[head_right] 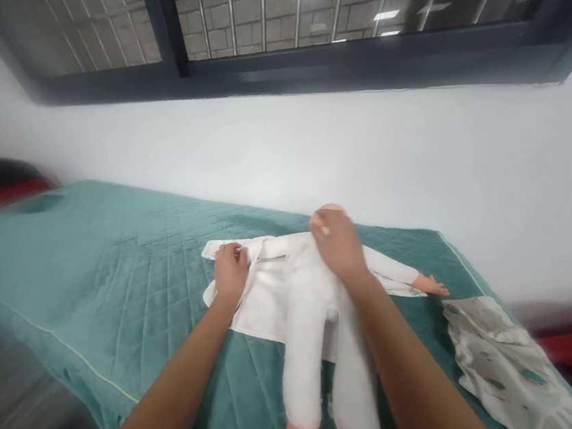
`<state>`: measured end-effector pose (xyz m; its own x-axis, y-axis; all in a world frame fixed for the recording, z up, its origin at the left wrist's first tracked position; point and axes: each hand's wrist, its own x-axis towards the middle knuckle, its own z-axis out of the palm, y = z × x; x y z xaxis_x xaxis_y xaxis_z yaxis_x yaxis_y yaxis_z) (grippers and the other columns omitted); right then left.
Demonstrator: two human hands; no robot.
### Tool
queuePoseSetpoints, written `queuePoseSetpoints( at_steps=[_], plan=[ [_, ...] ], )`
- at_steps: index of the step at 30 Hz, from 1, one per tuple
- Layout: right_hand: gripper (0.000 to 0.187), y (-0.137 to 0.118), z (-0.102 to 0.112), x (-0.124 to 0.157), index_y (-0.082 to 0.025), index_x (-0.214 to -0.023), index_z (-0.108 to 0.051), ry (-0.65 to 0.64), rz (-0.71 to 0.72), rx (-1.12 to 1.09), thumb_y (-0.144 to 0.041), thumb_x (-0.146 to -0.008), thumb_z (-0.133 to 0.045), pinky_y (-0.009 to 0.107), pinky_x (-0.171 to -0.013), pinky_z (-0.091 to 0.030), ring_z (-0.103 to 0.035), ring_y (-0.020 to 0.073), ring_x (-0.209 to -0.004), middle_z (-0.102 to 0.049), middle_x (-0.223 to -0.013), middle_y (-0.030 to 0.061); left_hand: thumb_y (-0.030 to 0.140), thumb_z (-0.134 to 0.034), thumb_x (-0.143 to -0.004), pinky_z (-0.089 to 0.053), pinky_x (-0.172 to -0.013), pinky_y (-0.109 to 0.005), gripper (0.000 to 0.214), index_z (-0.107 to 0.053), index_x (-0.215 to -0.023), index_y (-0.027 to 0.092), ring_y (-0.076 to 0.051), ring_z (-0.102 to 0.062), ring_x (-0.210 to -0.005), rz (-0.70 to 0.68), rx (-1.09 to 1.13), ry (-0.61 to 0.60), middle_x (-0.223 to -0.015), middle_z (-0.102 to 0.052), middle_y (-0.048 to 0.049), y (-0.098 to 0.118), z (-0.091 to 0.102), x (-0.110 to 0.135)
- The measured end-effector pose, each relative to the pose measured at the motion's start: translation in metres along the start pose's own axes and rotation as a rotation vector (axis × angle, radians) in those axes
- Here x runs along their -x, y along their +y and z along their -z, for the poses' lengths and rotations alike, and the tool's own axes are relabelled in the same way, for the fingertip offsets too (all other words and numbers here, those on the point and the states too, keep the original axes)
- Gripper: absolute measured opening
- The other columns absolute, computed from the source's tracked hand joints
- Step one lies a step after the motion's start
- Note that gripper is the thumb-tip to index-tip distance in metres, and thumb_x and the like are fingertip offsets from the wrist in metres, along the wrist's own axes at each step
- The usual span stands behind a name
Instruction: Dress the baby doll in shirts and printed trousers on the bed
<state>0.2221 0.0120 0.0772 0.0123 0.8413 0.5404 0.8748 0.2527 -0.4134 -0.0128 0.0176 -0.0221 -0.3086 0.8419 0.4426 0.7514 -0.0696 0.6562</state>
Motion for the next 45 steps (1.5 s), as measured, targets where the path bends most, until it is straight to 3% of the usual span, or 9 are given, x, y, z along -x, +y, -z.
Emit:
queuePoseSetpoints(
  at_steps=[3,7,10,16,21,26,34,40,45],
  plan=[
    [0.038,0.042,0.020,0.029,-0.014,-0.113,-0.058,0.212,-0.385,0.020,-0.037,-0.085,-0.046,0.038,-0.088,-0.044,-0.060,0.0273,-0.100,-0.065,-0.110,0.0149,0.038,-0.054,-0.090,-0.041,-0.090,-0.039,0.028,-0.061,-0.109,0.018,-0.028,-0.055,-0.107,0.045,-0.103,0.004,-0.110,-0.060,-0.0119,0.000,-0.002,0.000],
    [0.038,0.077,0.028,0.062,-0.018,-0.105,-0.058,-0.034,-0.672,0.113,-0.047,-0.086,-0.044,0.041,-0.079,-0.044,-0.063,0.0308,-0.091,-0.068,-0.091,0.0134,0.042,-0.053,-0.090,-0.040,-0.091,-0.040,0.032,-0.060,-0.110,0.018,-0.030,-0.054,-0.110,0.091,-0.163,-0.025,-0.114,-0.059,-0.0125,0.003,-0.002,0.000],
    [0.038,0.079,0.027,0.070,-0.019,-0.099,-0.058,-0.116,-0.669,0.121,-0.052,-0.087,-0.041,0.042,-0.077,-0.044,-0.063,0.0316,-0.088,-0.068,-0.088,0.0148,0.041,-0.052,-0.090,-0.038,-0.093,-0.040,0.030,-0.060,-0.107,0.017,-0.030,-0.055,-0.111,0.126,-0.130,-0.061,-0.113,-0.062,-0.0128,0.006,0.001,0.001],
    [0.037,0.066,0.026,0.069,-0.021,-0.099,-0.056,0.017,-0.699,-0.289,-0.054,-0.080,-0.054,0.033,-0.067,-0.044,-0.062,0.0205,-0.067,-0.070,-0.082,0.0057,0.042,-0.049,-0.091,-0.041,-0.083,-0.037,0.028,-0.063,-0.094,0.018,-0.028,-0.063,-0.093,0.176,-0.042,-0.131,-0.093,-0.070,-0.0117,0.010,0.008,0.004],
    [0.048,0.064,0.022,0.072,-0.022,-0.106,-0.057,0.042,-0.677,-0.576,-0.057,-0.074,-0.062,0.027,-0.057,-0.041,-0.055,0.0152,-0.057,-0.067,-0.074,-0.0008,0.043,-0.054,-0.087,-0.042,-0.080,-0.036,0.030,-0.066,-0.097,0.018,-0.030,-0.064,-0.098,0.220,0.108,-0.185,-0.098,-0.071,-0.0140,0.019,0.011,-0.001],
    [0.052,0.067,0.016,0.073,-0.022,-0.110,-0.057,0.024,-0.663,-0.642,-0.057,-0.073,-0.065,0.026,-0.061,-0.043,-0.059,0.0151,-0.065,-0.069,-0.084,0.0012,0.045,-0.061,-0.080,-0.046,-0.070,-0.031,0.030,-0.068,-0.080,0.015,-0.025,-0.066,-0.083,0.270,0.393,-0.362,-0.082,-0.072,-0.0084,0.039,0.018,-0.015],
    [0.054,0.065,0.014,0.073,-0.022,-0.113,-0.057,-0.026,-0.658,-0.796,-0.055,-0.072,-0.069,0.024,-0.059,-0.043,-0.056,0.0136,-0.066,-0.066,-0.084,-0.0002,0.047,-0.062,-0.080,-0.054,-0.065,-0.034,0.039,-0.067,-0.096,0.013,-0.023,-0.069,-0.076,0.330,0.759,-0.621,-0.091,-0.073,-0.0130,0.072,0.028,-0.022],
    [0.054,0.051,0.011,0.075,-0.023,-0.117,-0.056,-0.111,-0.604,-0.903,-0.053,-0.074,-0.068,0.025,-0.056,-0.042,-0.056,0.0146,-0.065,-0.066,-0.084,0.0000,0.048,-0.056,-0.084,-0.051,-0.065,-0.029,0.036,-0.068,-0.092,0.015,-0.019,-0.065,-0.071,0.196,0.644,-0.632,-0.085,-0.071,-0.0064,0.099,0.027,-0.025],
    [0.058,0.045,0.002,0.077,-0.024,-0.124,-0.056,-0.190,-0.527,-0.974,-0.053,-0.076,-0.067,0.031,-0.073,-0.047,-0.062,0.0195,-0.084,-0.068,-0.097,0.0045,0.042,-0.052,-0.087,-0.046,-0.069,-0.028,0.032,-0.069,-0.089,0.015,-0.019,-0.061,-0.076,-0.002,0.348,-0.573,-0.083,-0.070,-0.0042,0.114,0.028,-0.032]
  ],
)
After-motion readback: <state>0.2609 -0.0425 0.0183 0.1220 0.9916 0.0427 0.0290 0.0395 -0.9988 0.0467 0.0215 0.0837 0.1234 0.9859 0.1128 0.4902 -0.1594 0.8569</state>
